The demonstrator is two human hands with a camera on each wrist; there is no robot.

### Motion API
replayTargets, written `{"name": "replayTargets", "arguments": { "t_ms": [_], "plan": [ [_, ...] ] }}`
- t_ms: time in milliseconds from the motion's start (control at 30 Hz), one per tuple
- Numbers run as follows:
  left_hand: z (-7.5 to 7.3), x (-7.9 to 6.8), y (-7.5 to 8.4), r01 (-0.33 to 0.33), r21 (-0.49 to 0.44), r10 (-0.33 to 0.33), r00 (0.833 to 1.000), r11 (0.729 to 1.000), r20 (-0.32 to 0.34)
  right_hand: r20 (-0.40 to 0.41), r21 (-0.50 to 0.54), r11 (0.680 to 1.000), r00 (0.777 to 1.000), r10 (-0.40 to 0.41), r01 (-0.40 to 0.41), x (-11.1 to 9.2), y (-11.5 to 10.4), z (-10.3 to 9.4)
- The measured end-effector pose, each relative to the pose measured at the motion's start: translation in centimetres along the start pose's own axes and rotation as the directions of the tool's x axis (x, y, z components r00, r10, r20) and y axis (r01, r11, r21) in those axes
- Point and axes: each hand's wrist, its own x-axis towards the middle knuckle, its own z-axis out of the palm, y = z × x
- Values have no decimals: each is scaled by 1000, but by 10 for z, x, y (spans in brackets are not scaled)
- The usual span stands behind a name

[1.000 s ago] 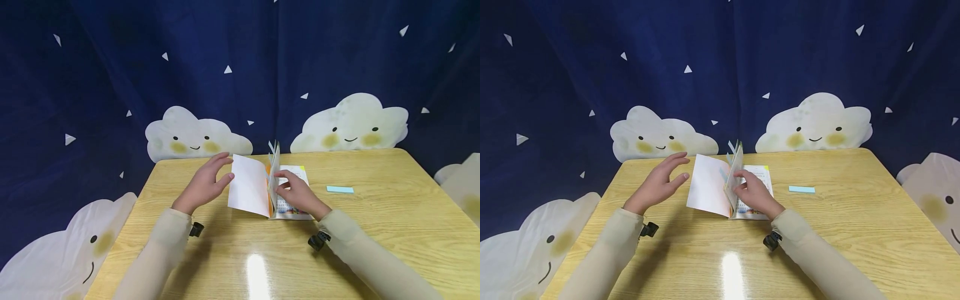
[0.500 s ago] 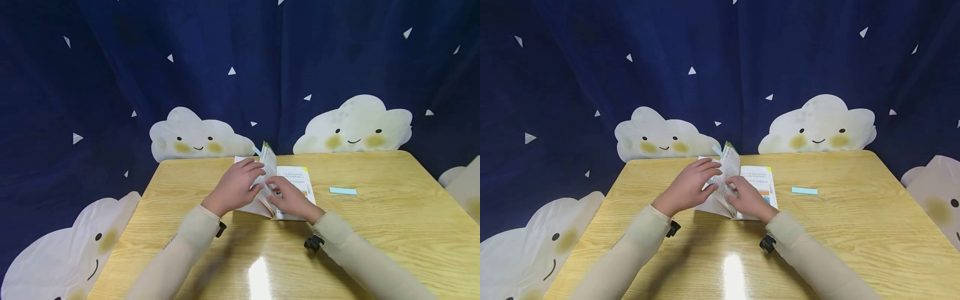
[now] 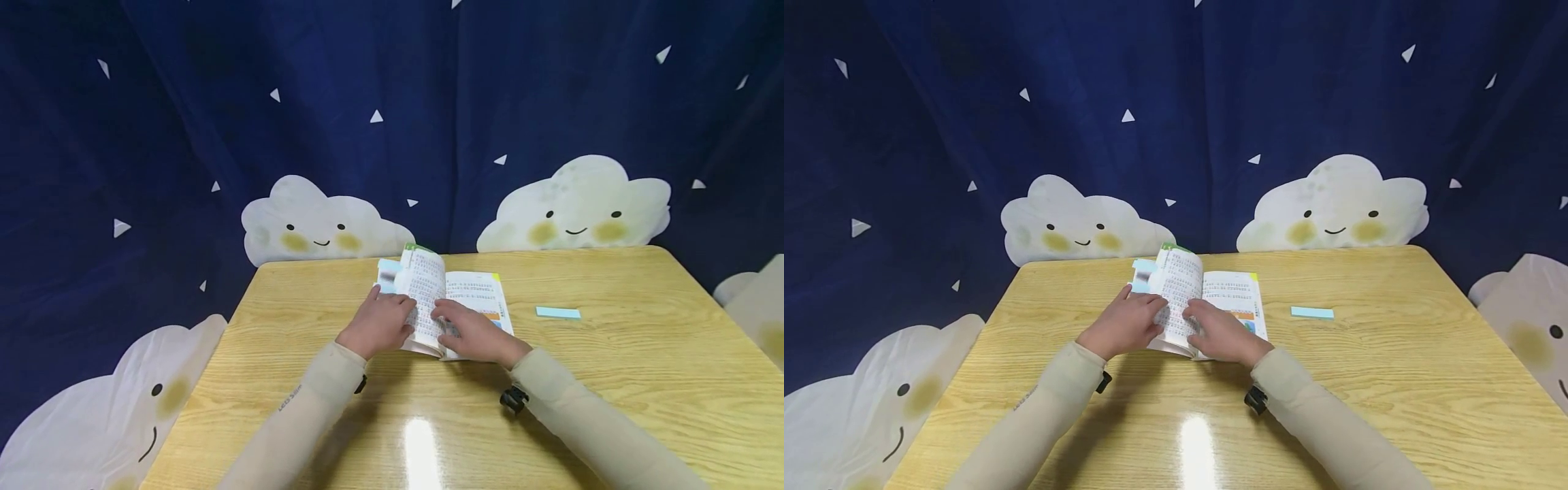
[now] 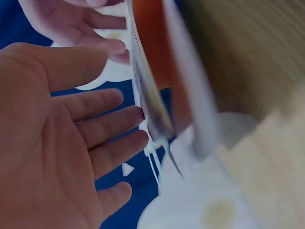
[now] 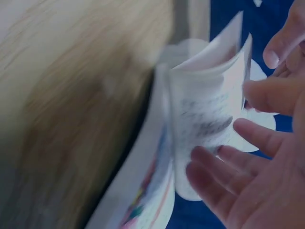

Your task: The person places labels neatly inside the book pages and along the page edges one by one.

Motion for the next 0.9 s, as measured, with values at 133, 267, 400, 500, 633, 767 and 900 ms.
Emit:
{"name": "replayTargets", "arguments": {
  "t_ms": [133, 267, 400, 500, 633, 767, 900],
  "plan": [
    [14, 7, -1, 61, -26, -59, 995, 998, 75, 49, -113, 994, 999, 12, -6, -5, 8, 2],
    [26, 16, -1, 108, -45, -100, 984, 993, 144, 132, -179, 984, 991, 13, 11, -8, 14, 1],
    [38, 22, 0, 117, -18, -112, 977, 993, 179, 225, -200, 979, 974, 18, 28, -8, 15, -2],
    [44, 26, 0, 109, 0, -108, 980, 994, 166, 265, -201, 980, 964, 37, 18, -7, 14, -3],
    [49, 34, 1, 44, -43, -40, 995, 998, 95, 282, -213, 977, 958, 58, 4, -7, 10, -5],
    [54, 42, 1, 18, -237, 14, 991, 971, 133, 306, -229, 973, 949, 82, -11, -7, 9, -7],
    [57, 46, 0, 95, -340, -5, 967, 935, 254, 334, -224, 974, 935, 116, -40, -7, 8, -10]
  ]
}}
